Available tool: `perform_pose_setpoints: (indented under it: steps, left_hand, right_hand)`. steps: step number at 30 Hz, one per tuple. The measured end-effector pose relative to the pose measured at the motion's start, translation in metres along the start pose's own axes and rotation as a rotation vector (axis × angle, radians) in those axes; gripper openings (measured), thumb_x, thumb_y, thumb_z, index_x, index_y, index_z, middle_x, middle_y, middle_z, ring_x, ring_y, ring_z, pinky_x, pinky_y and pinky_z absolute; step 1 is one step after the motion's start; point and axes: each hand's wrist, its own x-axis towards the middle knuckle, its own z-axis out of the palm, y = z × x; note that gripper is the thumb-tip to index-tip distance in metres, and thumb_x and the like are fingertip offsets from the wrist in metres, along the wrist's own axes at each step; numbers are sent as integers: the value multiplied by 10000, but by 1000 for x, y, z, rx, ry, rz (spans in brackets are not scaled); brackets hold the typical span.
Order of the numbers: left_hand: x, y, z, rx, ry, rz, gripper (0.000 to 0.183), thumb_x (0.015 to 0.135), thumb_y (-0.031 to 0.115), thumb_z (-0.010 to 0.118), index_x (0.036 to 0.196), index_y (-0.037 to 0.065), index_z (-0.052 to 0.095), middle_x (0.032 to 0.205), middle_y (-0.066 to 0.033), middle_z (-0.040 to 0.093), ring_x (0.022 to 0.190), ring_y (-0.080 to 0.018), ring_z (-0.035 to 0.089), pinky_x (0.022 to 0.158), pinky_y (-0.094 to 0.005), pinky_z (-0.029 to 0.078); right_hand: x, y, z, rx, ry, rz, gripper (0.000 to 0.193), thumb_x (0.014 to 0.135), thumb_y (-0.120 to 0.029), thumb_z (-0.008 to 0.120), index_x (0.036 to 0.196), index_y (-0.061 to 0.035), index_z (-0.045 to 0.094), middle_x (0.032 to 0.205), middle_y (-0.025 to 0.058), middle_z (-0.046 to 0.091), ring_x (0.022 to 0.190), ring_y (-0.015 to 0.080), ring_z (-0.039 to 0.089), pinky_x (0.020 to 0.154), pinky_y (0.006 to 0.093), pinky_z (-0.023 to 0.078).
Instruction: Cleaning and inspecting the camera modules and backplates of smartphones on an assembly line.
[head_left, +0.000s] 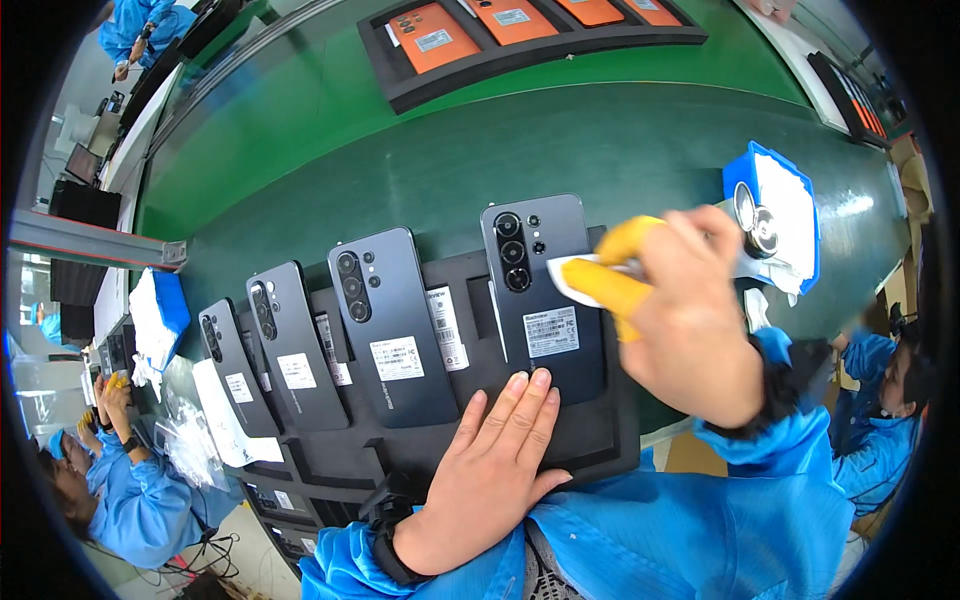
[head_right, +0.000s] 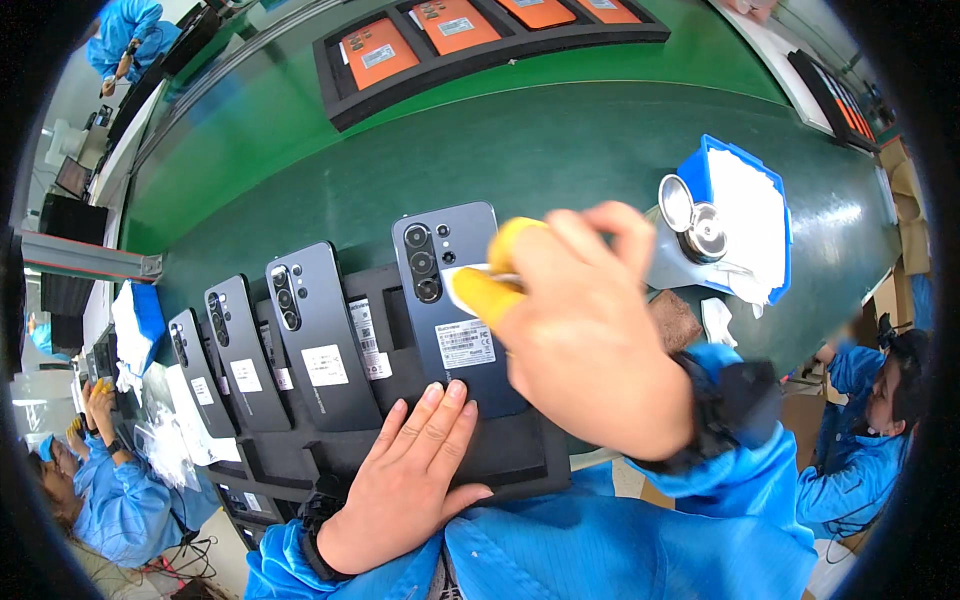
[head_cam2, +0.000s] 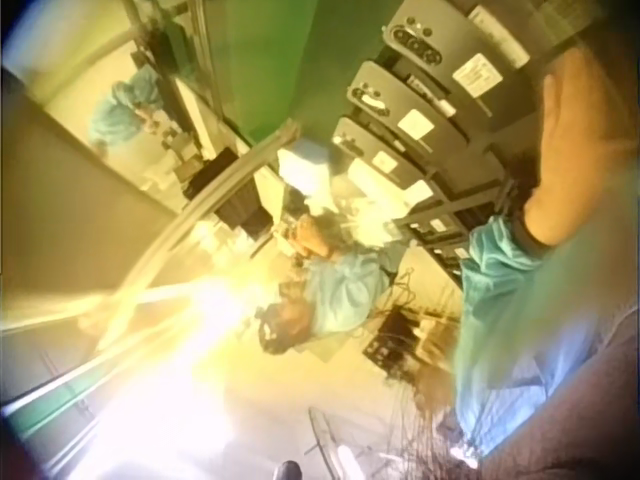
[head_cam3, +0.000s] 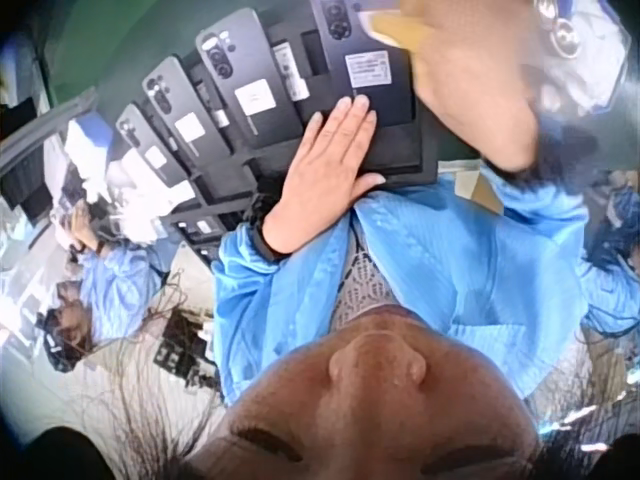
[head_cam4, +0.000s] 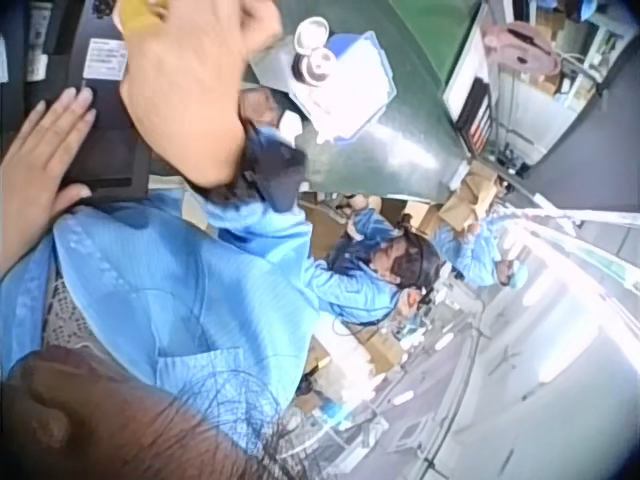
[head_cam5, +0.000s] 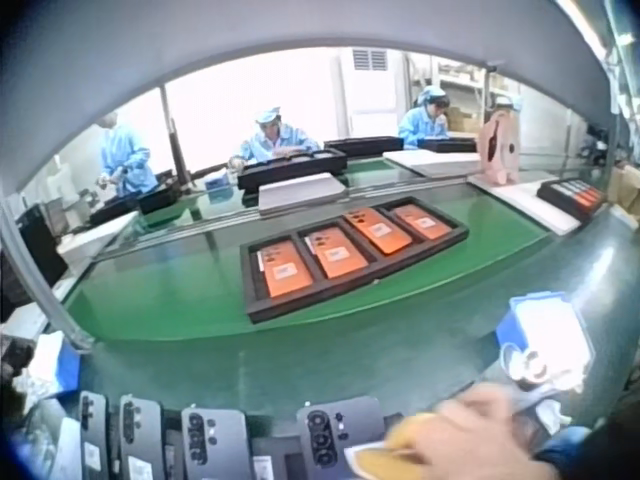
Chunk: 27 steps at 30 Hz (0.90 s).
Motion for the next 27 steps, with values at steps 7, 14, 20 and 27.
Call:
perform_pose_setpoints:
  steps: [7,14,20,27]
  left_hand:
    - [3,-2,2,-9,0,16,752,836,455,638,1407,12,429,1506,-149,364,1411,-285,326,1133,-450,272]
    - [1,-3,3,-23,20,3,726,844,443,618,1402,16,435,1507,-124,369,1402,-258,342,1131,-441,278]
    - [3,-2,5,2,11,3,729,841,449,617,1400,16,440,1506,-124,373,1401,-257,345,1130,-439,282]
    - [2,-2,2,5,3,4,732,849,454,610,1408,17,430,1505,-125,375,1399,-260,348,1126,-442,289]
  right_hand:
    - [23,-2,47,51,45,-93,273,627,-1,644,864,-66,763,881,78,545,899,242,521,890,462,299]
    - [20,6,30,10,-53,-55,279,592,29,636,828,-61,755,877,58,542,880,240,526,883,465,299]
    - [19,0,38,79,-37,-74,363,604,35,635,922,-89,762,902,42,536,886,221,533,900,464,284]
    - [16,2,42,66,-75,-29,331,597,27,651,891,-75,763,901,34,555,879,210,540,889,457,288]
